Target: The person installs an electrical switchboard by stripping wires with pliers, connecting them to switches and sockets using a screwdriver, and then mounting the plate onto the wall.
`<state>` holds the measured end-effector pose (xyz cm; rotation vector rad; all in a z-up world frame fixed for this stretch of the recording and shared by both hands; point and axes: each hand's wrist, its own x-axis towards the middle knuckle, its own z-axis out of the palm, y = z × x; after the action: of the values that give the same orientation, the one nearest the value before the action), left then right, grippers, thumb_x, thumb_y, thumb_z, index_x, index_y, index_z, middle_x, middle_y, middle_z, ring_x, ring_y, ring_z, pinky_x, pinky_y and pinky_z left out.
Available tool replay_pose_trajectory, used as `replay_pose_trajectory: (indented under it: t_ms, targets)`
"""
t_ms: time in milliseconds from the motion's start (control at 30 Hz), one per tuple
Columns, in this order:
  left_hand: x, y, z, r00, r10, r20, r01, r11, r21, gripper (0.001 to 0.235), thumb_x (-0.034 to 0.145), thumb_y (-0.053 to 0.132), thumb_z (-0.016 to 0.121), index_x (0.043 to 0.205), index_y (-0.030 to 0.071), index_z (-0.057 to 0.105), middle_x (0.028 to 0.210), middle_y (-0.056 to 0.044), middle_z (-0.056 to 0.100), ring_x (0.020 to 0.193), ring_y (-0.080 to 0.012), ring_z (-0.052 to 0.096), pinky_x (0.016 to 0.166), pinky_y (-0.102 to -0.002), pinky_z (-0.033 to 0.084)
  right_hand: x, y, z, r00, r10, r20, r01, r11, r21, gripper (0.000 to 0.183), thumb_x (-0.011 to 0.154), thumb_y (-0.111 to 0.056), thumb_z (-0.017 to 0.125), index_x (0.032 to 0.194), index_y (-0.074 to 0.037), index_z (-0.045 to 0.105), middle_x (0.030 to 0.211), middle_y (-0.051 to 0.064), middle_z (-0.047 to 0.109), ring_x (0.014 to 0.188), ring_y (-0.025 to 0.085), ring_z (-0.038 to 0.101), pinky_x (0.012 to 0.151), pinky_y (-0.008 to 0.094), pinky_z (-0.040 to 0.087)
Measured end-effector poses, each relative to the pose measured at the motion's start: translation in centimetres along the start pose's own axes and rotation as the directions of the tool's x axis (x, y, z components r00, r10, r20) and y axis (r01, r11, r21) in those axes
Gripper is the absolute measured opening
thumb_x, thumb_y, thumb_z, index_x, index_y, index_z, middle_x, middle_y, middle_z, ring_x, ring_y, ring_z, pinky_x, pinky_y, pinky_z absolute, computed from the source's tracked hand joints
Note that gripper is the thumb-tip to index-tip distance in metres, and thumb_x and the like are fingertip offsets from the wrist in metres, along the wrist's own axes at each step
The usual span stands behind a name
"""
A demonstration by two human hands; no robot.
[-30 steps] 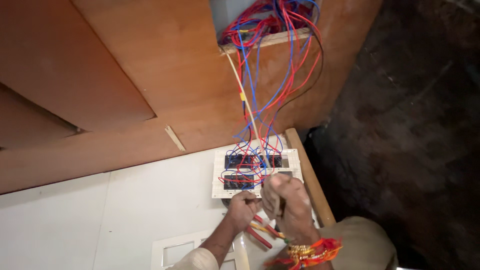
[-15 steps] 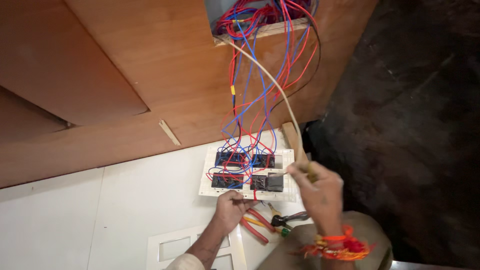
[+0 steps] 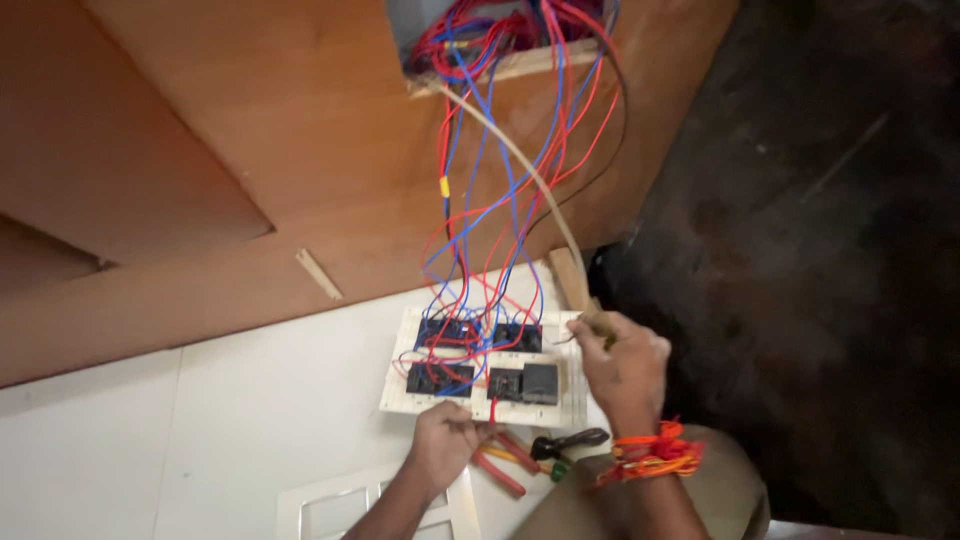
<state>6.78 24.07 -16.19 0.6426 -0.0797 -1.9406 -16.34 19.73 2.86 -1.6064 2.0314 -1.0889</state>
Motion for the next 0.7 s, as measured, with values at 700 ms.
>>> replay_pose_trajectory:
  t_ms: [700]
  targets:
    - [-3.2, 1.9, 5.7, 1.0, 0.007, 0.02, -0.005, 0.995, -0.1, 0.023, 0.078, 0.007, 0.05, 0.087, -0.005, 0.067, 0.103, -0.02, 0.074, 0.1, -0.0337, 0.069, 0.095, -0.05, 0.054, -0.8, 7.4, 5.8, 0.939, 0.172, 0.297, -0.338, 0.61, 0.716, 0.039, 0.087, -0.005, 0.072, 0.126, -0.002, 0.069, 0.099, 0.007, 0.075, 0.081, 0.01, 0.068, 0.069, 0.026, 0.057]
